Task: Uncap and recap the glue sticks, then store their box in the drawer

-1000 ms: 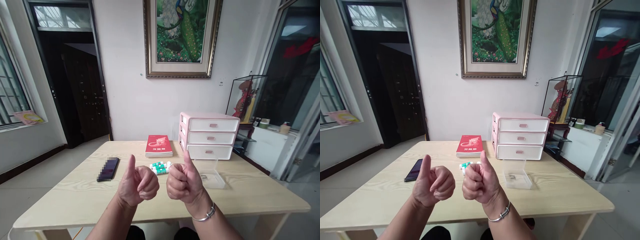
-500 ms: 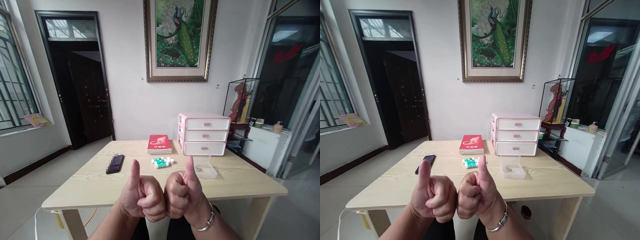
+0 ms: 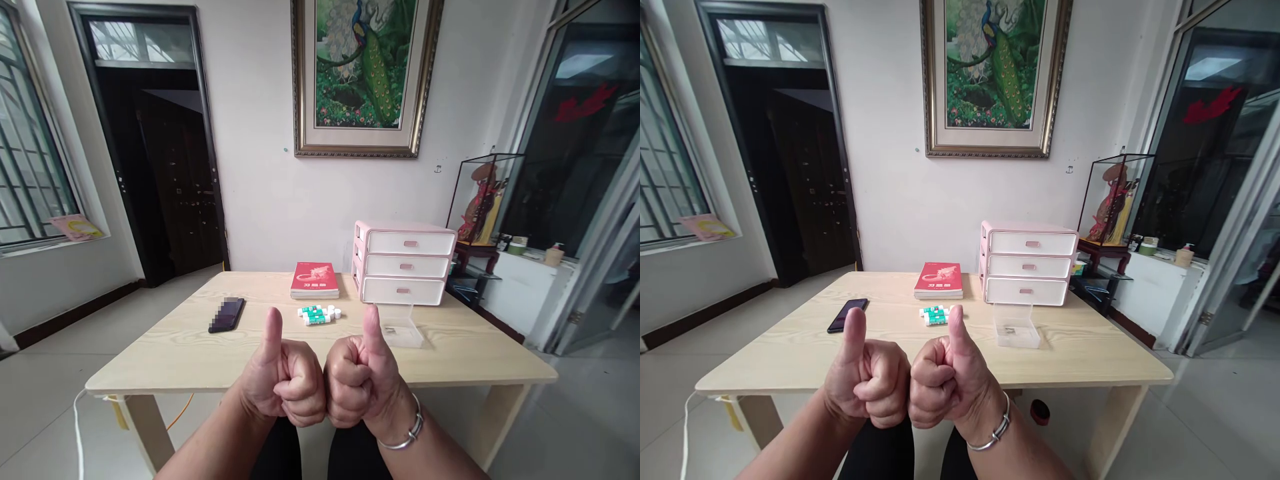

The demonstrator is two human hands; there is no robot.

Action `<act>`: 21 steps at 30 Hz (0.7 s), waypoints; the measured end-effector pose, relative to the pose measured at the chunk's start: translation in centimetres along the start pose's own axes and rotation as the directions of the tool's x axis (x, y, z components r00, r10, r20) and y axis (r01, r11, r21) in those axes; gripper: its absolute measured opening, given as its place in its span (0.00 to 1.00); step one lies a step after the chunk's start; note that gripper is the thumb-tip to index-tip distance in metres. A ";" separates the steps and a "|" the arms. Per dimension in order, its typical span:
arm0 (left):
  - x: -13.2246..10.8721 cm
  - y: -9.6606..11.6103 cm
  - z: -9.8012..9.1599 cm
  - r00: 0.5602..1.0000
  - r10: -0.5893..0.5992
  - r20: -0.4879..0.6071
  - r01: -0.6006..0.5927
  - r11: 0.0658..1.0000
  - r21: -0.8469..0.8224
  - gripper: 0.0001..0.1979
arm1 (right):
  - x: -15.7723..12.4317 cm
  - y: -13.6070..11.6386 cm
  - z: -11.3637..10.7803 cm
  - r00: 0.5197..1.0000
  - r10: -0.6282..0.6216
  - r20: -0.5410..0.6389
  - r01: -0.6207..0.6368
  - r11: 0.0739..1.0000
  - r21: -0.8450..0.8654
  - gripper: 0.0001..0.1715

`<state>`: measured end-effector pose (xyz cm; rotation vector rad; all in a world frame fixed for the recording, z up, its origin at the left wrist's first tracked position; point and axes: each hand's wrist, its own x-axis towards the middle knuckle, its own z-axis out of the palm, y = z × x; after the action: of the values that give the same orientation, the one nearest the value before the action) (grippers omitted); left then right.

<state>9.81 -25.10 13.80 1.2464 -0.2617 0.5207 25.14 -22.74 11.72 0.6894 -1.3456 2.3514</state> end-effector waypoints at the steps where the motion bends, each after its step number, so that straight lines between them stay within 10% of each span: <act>1: 0.2 0.0 -0.1 1.000 -0.005 -0.003 0.005 1.000 0.008 0.39 | -0.1 -0.3 0.1 1.000 -0.002 0.012 0.002 1.000 -0.002 0.46; 21: 2.9 3.0 -3.2 0.998 -0.062 0.004 0.062 0.995 0.080 0.39 | 1.6 -4.9 -1.9 0.998 0.030 0.053 -0.025 0.995 -0.095 0.46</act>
<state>10.42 -20.68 16.65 1.3297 -0.2081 0.4777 25.89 -18.58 15.22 0.7154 -1.4879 2.2882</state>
